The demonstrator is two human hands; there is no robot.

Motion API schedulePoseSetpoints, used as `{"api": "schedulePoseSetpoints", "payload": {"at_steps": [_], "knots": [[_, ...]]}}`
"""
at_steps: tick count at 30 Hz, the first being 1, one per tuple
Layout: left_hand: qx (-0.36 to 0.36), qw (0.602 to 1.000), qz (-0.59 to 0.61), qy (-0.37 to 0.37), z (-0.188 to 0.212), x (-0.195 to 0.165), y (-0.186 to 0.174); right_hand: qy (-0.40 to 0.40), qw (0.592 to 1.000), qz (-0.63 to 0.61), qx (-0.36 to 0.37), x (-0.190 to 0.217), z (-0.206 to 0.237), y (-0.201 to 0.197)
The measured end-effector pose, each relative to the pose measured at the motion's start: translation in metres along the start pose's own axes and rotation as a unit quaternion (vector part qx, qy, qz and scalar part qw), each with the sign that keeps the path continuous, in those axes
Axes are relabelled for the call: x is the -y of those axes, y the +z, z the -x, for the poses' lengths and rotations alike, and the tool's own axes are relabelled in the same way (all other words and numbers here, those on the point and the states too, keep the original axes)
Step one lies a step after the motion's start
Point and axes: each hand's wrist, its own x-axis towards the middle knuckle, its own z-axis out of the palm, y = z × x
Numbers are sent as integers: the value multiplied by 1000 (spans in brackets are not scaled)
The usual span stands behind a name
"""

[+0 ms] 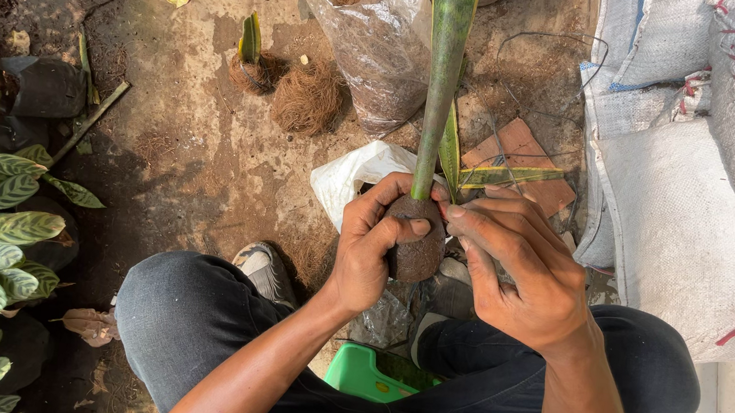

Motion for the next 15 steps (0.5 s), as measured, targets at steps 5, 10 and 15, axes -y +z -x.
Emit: {"api": "schedulePoseSetpoints", "payload": {"at_steps": [5, 10, 15], "knots": [[-4, 1000, 5, 2, 0, 2, -1, -14, 1000, 1, -5, 0, 0, 0], [-11, 1000, 21, 1, -1, 5, 0, -28, 999, 35, 5, 0, -1, 2], [-7, 1000, 12, -4, 0, 5, 0, -33, 999, 34, 2, -2, -2, 2]]}}
